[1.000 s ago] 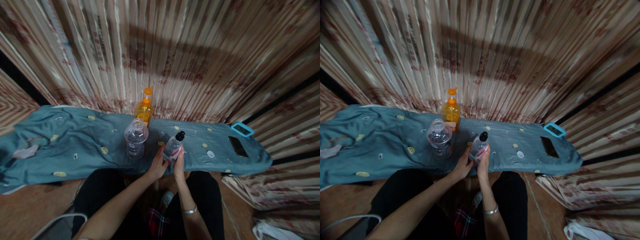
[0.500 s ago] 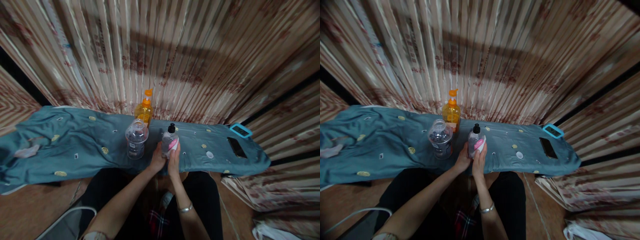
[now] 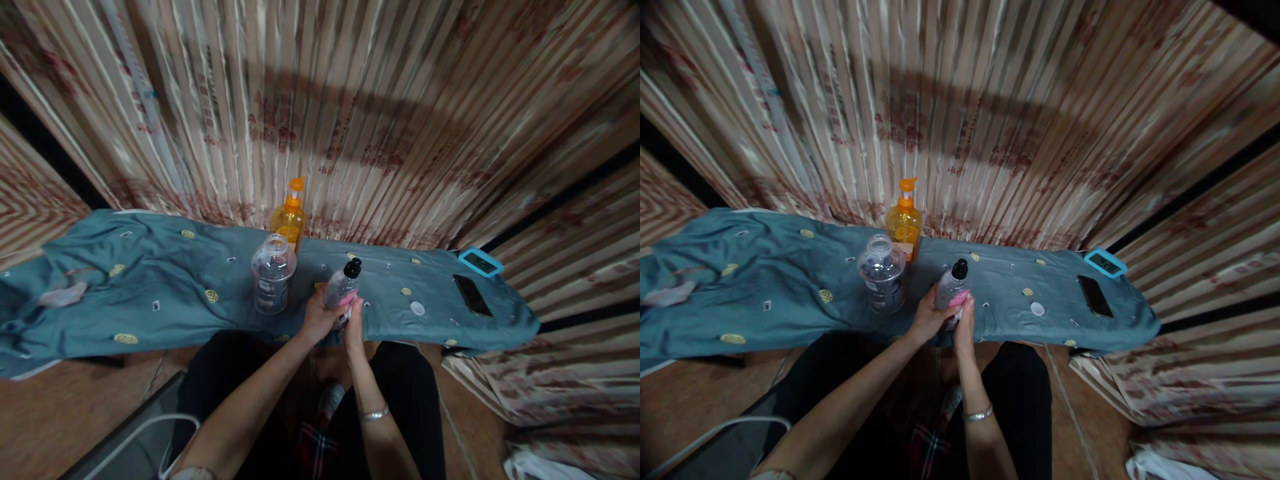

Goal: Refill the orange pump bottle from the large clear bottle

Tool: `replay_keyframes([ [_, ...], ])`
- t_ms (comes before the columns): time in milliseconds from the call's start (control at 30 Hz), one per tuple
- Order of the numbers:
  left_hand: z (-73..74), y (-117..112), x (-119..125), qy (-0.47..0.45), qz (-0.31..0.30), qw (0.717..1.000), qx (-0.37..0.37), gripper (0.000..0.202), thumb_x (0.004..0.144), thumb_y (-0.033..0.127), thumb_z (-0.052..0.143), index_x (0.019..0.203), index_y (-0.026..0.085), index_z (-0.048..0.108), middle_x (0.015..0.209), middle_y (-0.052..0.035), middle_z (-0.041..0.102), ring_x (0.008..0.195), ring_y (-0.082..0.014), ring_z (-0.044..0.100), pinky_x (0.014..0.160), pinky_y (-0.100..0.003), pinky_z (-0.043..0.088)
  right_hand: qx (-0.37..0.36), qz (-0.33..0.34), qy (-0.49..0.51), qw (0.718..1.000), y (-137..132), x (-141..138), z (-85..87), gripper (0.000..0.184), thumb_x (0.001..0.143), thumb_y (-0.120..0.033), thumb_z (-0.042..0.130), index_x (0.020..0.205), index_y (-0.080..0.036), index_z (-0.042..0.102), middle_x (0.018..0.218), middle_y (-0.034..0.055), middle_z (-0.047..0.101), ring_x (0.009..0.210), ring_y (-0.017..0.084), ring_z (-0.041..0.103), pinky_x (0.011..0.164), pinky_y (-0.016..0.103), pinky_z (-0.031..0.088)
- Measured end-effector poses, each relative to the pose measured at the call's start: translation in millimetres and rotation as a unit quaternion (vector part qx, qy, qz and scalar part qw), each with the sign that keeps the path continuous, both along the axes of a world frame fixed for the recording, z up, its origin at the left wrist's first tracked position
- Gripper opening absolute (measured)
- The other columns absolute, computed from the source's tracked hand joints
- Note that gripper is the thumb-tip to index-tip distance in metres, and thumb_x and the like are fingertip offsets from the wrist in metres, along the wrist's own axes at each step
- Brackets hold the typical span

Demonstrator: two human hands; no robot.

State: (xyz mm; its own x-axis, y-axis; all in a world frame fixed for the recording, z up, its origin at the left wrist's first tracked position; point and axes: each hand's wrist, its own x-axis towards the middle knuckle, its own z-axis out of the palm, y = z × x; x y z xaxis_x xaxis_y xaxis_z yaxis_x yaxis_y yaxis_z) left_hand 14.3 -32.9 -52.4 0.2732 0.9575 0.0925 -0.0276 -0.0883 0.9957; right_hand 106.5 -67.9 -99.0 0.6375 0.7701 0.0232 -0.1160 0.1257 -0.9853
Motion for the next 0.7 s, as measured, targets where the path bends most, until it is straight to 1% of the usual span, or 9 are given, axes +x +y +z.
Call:
replay_keyframes([
  [133,10.4,-11,-6,-0.038,-0.024,0.999,0.002,0.042,0.067,0.024,0.081,0.105,0.016,0.065,0.1,-0.0051,0.075,0.093,-0.0232,0.07,0.089,-0.035,0.054,-0.001,0.007,0.088,0.996,-7,-3,9.0,0.054,0.094,-0.065,0.048,0.113,-0.017,0.064,0.11,0.0076,0.068,0.099,0.02,0.066,0.091,0.044,0.052],
  [233,17.4,-19,-8,-0.058,-0.038,0.998,0.009,0.046,0.067,0.024,0.081,0.109,0.016,0.064,0.103,-0.0052,0.075,0.095,-0.0235,0.07,0.087,-0.034,0.054,0.001,0.012,0.149,0.989,-11,-1,15.5,0.056,0.094,-0.067,0.045,0.11,-0.017,0.064,0.105,0.0069,0.069,0.094,0.018,0.067,0.088,0.042,0.054],
  [333,22.6,-23,-6,-0.057,-0.049,0.997,0.007,0.041,0.067,0.023,0.081,0.104,0.017,0.065,0.1,-0.0038,0.076,0.093,-0.0233,0.07,0.085,-0.033,0.055,-0.013,0.038,0.19,0.981,-18,-1,17.1,0.056,0.094,-0.067,0.046,0.11,-0.017,0.064,0.104,0.0066,0.069,0.091,0.017,0.068,0.085,0.041,0.055],
  [433,25.9,-23,-6,-0.035,-0.04,0.999,0.007,0.039,0.067,0.021,0.08,0.103,0.017,0.065,0.097,-0.0029,0.076,0.09,-0.0231,0.07,0.082,-0.032,0.055,-0.04,0.065,0.206,0.976,-26,-7,11.4,0.052,0.095,-0.064,0.048,0.11,-0.017,0.064,0.103,0.0064,0.069,0.089,0.017,0.067,0.082,0.039,0.056],
  [533,26.7,-20,-7,-0.008,-0.026,0.999,0.024,0.043,0.066,0.017,0.079,0.107,0.019,0.065,0.1,-0.0024,0.076,0.092,-0.0238,0.07,0.085,-0.034,0.055,-0.066,0.078,0.201,0.974,-33,-15,1.3,0.05,0.095,-0.062,0.049,0.111,-0.017,0.063,0.103,0.0063,0.068,0.087,0.016,0.067,0.079,0.038,0.057],
  [633,22.8,-16,-8,-0.007,-0.023,0.999,0.035,0.045,0.068,0.02,0.08,0.11,0.021,0.065,0.101,-0.002,0.076,0.092,-0.0239,0.071,0.087,-0.035,0.056,-0.091,0.08,0.178,0.977,-41,-16,-7.5,0.047,0.096,-0.059,0.05,0.11,-0.016,0.064,0.1,0.0054,0.068,0.084,0.015,0.066,0.077,0.036,0.057],
  [700,17.9,-12,-8,-0.021,-0.015,0.999,0.035,0.043,0.07,0.024,0.079,0.11,0.02,0.064,0.101,-0.0027,0.076,0.091,-0.0236,0.071,0.086,-0.034,0.056,-0.106,0.072,0.152,0.98,-45,-11,-10.5,0.044,0.096,-0.056,0.053,0.108,-0.016,0.064,0.098,0.0047,0.068,0.083,0.015,0.066,0.077,0.036,0.057],
])
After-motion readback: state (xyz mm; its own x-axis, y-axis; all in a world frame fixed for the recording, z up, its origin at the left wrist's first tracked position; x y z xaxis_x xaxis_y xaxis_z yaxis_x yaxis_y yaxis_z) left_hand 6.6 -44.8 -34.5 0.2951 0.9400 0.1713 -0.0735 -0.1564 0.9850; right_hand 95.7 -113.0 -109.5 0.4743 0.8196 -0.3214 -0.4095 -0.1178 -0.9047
